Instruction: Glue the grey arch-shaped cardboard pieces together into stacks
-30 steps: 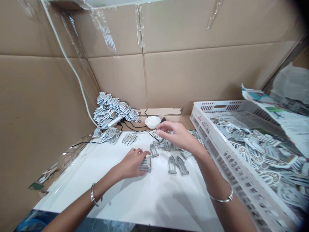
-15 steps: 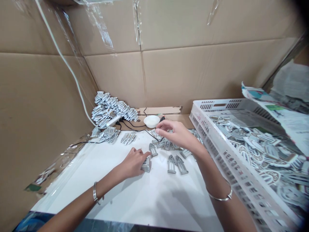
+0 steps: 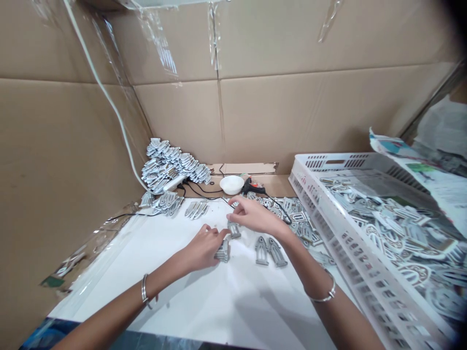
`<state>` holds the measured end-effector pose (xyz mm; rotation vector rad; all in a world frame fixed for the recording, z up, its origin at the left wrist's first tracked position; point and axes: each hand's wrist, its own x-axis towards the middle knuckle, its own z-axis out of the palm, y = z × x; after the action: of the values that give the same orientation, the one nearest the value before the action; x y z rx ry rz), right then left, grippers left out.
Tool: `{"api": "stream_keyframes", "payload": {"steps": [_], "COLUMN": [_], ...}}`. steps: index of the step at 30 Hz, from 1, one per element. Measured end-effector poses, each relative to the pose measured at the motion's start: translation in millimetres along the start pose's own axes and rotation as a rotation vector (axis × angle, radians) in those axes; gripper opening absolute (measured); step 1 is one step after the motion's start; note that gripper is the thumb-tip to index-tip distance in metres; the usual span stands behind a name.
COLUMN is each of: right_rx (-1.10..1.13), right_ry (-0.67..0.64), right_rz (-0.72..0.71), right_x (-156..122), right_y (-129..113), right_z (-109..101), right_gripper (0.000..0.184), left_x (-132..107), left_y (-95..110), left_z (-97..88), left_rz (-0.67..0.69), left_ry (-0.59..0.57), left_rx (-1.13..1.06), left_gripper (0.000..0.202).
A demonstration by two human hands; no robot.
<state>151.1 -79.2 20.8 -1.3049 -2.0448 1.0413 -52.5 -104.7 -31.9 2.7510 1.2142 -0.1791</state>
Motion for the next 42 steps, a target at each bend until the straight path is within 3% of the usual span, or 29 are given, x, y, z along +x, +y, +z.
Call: {"api": "stream_keyframes", "payload": {"steps": [4, 9, 14, 19, 25, 32, 36, 39, 42], "right_rx": [-0.095, -0.119, 0.187, 0.464, 0.547, 0.508, 0.539, 0.56, 0.462], "right_ry": [-0.191, -0.254, -0.379, -0.43, -0.402, -0.261, -0.182, -0.086, 0.095], "right_rz": [0.046, 0.085, 0.113, 0.185, 0.249, 0.219, 0.203, 0.312, 0.284], "right_x": [2.8, 9.8, 20.7, 24.3, 22.4, 24.2, 23.5, 19.2, 17.7], "right_y": [5.0, 12.3, 17.7, 14.7, 10.3, 11.1, 4.5, -8.5, -21.0], "right_z": [17.9, 37.1, 50.5, 64.0, 67.0, 75.1, 74.9, 56.9, 18.6], "right_gripper": [0.066, 0.078, 0.086, 0.072, 0.056, 0.051, 0.048, 0.058, 0.06], "left_x": [-3.4, -12.5, -22.0, -27.7, -32.0, -26.8, -31.5, -43.9, -52.8], "left_y": [-6.2, -17.1, -21.8, -23.1, -20.6, -23.0, -32.1, -48.0, -68.3], "left_z": [-1.9, -7.6, -14.4, -17.3, -20.3, -17.1, -34.0, -57.8, -69.4], "left_rz": [0.006, 0.036, 0.035, 0.111, 0.152, 0.201, 0.185, 0.109, -0.005], "left_ry": [-0.015, 0.033, 0.063, 0.136, 0.212, 0.288, 0.389, 0.54, 0.693], "left_rx": [-0.022, -0.062, -0.041, 0.011, 0.129, 0.274, 0.204, 0.03, -0.121], "left_gripper": [0.064, 0.064, 0.062, 0.053, 0.058, 0.055, 0.081, 0.109, 0.108]}}
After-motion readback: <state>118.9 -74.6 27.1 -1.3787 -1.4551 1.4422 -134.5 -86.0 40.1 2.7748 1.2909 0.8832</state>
